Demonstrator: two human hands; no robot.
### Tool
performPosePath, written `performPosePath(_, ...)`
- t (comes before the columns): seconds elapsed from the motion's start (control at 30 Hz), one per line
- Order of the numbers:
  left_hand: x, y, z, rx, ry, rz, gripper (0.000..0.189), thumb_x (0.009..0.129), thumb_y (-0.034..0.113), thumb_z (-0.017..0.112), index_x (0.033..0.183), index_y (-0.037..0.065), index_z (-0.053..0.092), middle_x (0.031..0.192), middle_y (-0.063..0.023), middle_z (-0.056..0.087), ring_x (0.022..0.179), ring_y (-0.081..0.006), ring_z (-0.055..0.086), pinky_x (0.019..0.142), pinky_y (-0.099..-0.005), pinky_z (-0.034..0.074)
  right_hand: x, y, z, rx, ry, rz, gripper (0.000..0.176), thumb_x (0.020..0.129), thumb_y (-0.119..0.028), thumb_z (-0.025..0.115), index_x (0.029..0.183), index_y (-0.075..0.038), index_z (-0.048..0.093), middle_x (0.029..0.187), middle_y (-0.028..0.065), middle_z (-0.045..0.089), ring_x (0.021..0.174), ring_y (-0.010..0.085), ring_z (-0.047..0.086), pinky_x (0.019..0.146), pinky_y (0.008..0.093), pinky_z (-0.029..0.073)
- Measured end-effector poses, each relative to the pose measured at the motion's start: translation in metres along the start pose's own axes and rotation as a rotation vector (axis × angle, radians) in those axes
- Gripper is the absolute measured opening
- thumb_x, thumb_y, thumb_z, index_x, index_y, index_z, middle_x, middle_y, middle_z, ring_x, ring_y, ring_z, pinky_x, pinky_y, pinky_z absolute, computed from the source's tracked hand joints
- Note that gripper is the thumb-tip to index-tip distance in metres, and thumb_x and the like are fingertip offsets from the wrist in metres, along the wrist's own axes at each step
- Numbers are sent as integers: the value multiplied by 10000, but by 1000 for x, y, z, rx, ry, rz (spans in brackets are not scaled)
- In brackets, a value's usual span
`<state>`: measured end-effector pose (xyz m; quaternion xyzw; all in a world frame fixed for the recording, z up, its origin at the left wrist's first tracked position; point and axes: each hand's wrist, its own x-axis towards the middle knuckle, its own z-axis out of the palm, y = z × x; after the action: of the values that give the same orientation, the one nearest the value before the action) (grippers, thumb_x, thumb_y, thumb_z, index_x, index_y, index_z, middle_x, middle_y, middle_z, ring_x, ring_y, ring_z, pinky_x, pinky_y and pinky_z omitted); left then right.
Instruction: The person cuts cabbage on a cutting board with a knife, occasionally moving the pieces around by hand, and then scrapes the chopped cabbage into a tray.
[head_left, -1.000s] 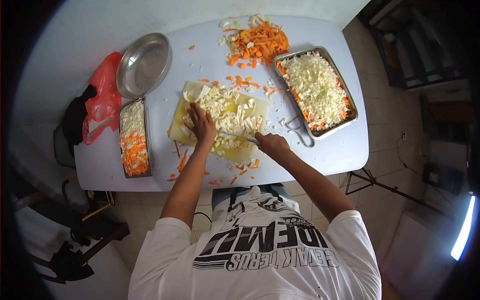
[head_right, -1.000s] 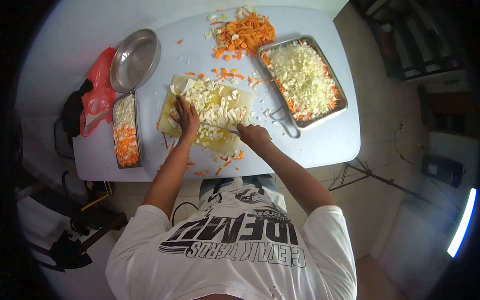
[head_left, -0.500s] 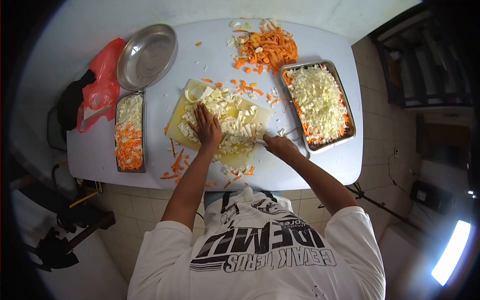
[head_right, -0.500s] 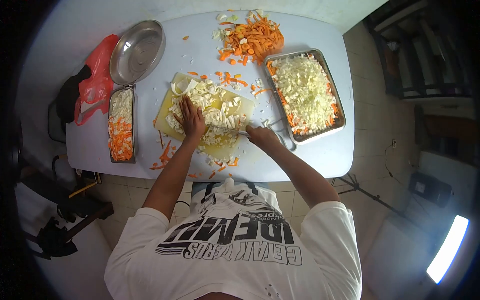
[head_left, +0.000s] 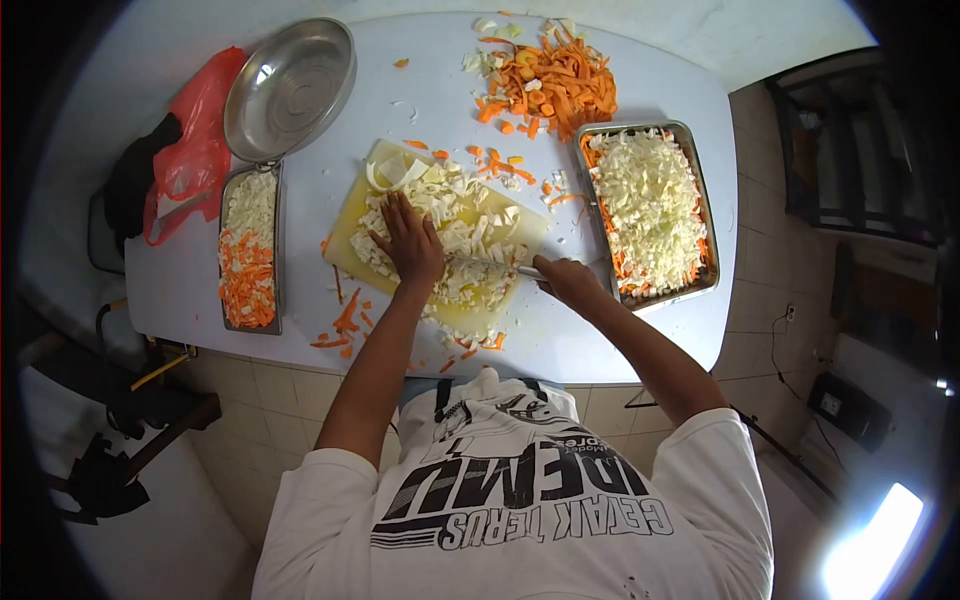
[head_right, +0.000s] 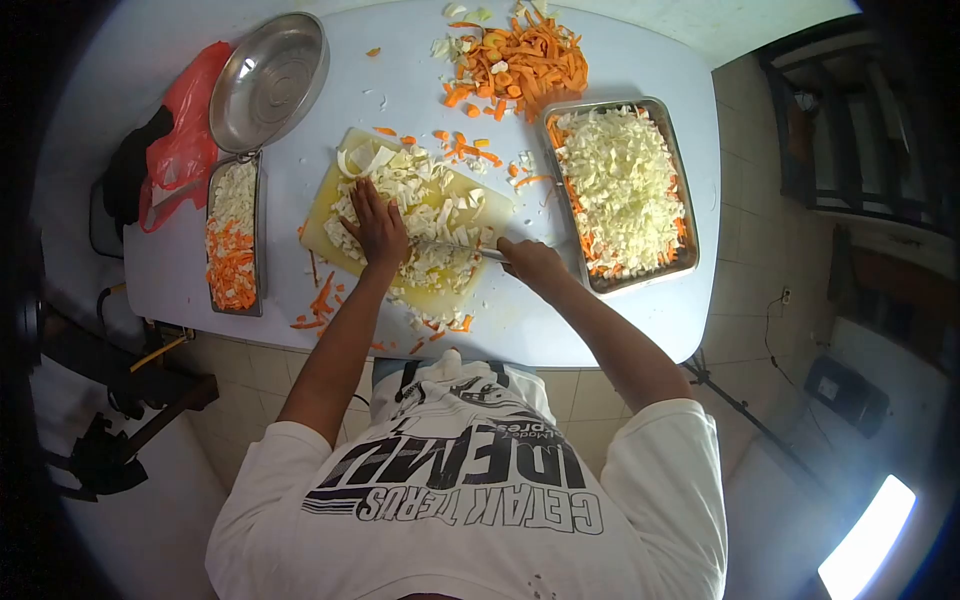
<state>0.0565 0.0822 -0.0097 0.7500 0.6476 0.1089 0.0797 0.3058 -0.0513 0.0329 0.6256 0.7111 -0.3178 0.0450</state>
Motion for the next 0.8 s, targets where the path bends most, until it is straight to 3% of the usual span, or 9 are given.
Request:
performPosePath(0.13, -4, -1, -1, -6, 9, 24, 615, 999, 320, 374, 1515, 65, 159, 1583, -113, 151, 1460, -303, 152, 1090, -671, 89, 1, 1, -7, 16, 39, -18, 245, 887, -254, 627, 1037, -123, 485, 783, 135, 643, 750, 340, 670, 617, 466, 533)
performPosePath(0.23, -1, -6, 5, -30, 36, 12, 613, 997, 315, 376, 1518, 75, 159, 1585, -107, 148, 1458, -301, 157, 1088, -671, 103, -10, -17, -22, -51, 103, -22, 192, 869, -195, 630, 962, -91, 497, 656, 143, 614, 631, 349, 649, 558, 473, 514)
performPosePath(0.27, -2, -6, 6, -41, 36, 1, 613, 996, 314, 377, 1517, 76, 160, 1585, -107, 147, 1459, -301, 156, 1089, -671, 102, -15, -19, -26, -57, 210, -75, 191, 861, -190, 633, 954, -95, 496, 638, 124, 610, 604, 335, 646, 537, 468, 512)
performPosePath(0.37, -6, -8, 6, -28, 39, -9, 607, 996, 313, 375, 1515, 76, 167, 1584, -110, 147, 1459, -301, 155, 1089, -671, 103, -7, -24, -52, -147, -7, 39, 232, 875, -239, 624, 1020, -115, 491, 786, 133, 647, 745, 326, 679, 581, 448, 538)
performPosePath(0.5, -4, 3, -2, 44, -15, -31, 600, 996, 306, 377, 1501, 41, 191, 1582, -129, 139, 1461, -300, 148, 1096, -661, 103, 1, -2, -14, -64, 163, -15, 185, 847, -179, 646, 935, -91, 509, 686, 143, 621, 676, 332, 658, 578, 451, 522)
performPosePath(0.6, -4, 3, -2, 45, 5, -22, 597, 999, 309, 370, 1500, 38, 191, 1579, -138, 139, 1460, -312, 145, 1095, -664, 99, 4, 4, -20, -47, 157, -58, 187, 847, -179, 651, 932, -92, 509, 700, 139, 627, 679, 348, 653, 595, 459, 519)
performPosePath(0.7, -2, 1, 1, -6, -3, -54, 598, 999, 307, 372, 1503, 44, 185, 1580, -145, 129, 1461, -318, 138, 1094, -669, 94, 7, -6, -54, -121, 12, -30, 246, 845, -210, 665, 1013, -120, 510, 764, 124, 632, 712, 327, 665, 599, 458, 522)
performPosePath(0.8, -3, 4, 0, 56, -6, -51, 595, 999, 301, 375, 1505, 54, 181, 1580, -143, 127, 1462, -314, 133, 1093, -669, 101, 7, 7, -28, -33, 187, -97, 223, 843, -199, 663, 992, -111, 522, 760, 130, 632, 720, 327, 665, 593, 455, 517)
